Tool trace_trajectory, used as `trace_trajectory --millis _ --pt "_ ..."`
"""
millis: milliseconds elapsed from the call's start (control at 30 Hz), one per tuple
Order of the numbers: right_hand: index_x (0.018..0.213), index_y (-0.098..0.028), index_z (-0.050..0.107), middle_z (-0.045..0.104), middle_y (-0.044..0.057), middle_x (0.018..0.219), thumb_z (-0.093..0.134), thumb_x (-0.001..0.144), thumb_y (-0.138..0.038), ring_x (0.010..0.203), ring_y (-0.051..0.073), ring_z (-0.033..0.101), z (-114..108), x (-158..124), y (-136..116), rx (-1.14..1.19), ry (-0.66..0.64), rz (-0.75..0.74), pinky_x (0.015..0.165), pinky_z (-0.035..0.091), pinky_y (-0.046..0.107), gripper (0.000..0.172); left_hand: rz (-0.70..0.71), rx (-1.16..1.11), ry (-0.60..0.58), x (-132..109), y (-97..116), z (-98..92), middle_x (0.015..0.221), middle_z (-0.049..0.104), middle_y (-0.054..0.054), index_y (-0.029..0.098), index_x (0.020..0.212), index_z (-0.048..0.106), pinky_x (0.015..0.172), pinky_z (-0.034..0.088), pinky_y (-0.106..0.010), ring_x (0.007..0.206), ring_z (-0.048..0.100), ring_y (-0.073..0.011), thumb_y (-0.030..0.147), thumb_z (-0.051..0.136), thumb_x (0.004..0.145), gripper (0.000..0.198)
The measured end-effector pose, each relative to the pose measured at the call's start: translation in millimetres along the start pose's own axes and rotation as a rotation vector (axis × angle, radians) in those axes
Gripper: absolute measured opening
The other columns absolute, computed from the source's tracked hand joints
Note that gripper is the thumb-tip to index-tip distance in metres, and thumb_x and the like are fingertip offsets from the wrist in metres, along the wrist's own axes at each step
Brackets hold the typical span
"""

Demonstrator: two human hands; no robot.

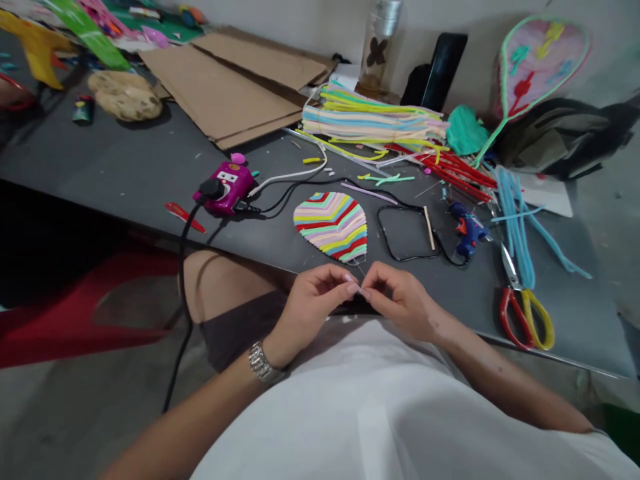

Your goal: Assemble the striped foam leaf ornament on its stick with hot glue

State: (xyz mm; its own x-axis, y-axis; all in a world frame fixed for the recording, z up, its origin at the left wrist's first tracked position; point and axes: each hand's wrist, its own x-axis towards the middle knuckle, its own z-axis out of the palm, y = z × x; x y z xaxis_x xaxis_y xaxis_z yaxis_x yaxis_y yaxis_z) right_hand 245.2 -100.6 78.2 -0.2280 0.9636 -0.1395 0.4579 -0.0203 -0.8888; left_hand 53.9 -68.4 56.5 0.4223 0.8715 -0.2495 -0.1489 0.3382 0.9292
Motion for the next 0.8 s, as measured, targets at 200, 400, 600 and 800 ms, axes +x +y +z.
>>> trace_trajectory --millis 200,400,600,800 --pt "0.084 -0.019 0.063 0.063 -0.004 0.073 0.061 0.091 -0.025 0.066 0.01 0.052 -3.1 1.2 3.3 0.061 -0.05 -0.009 0.062 0.039 0.022 0.01 -0.019 0.05 -0.044 -4.4 -5.1 -3.2 0.077 0.066 0.0 0.015 0.08 0.068 0.07 0.048 -0.023 0.072 0.057 -0.011 0.039 0.085 0.078 0.029" --pt "0.093 -0.019 0.072 0.071 0.0 0.085 0.073 0.087 -0.025 0.075 0.013 0.061 4.7 -9.6 9.9 0.121 0.017 -0.059 0.07 0.046 0.025 0.009 0.057 0.094 -0.024 -10.2 -8.2 -4.7 0.074 0.06 0.002 0.016 0.084 0.065 0.067 0.044 -0.022 0.069 0.051 -0.01 0.037 0.074 0.091 0.024" --pt "0.083 -0.02 0.075 0.068 0.001 0.077 0.073 0.091 -0.022 0.077 0.014 0.06 11.1 -9.4 16.7 0.125 0.128 -0.22 0.071 0.044 0.027 0.009 0.085 0.062 -0.1 -12.5 -12.8 -7.6 0.079 0.06 0.002 0.017 0.084 0.065 0.07 0.044 -0.022 0.073 0.052 -0.0107 0.042 0.073 0.093 0.028" --pt "0.081 -0.021 0.077 0.071 0.0 0.078 0.086 0.081 -0.034 0.074 0.013 0.063 7.8 -1.3 19.2 0.562 0.035 -0.067 0.07 0.048 0.026 0.017 0.025 -0.062 -0.178 -11.1 -25.9 -17.0 0.078 0.061 0.002 0.017 0.089 0.068 0.069 0.042 -0.022 0.073 0.052 -0.0106 0.042 0.077 0.091 0.027"
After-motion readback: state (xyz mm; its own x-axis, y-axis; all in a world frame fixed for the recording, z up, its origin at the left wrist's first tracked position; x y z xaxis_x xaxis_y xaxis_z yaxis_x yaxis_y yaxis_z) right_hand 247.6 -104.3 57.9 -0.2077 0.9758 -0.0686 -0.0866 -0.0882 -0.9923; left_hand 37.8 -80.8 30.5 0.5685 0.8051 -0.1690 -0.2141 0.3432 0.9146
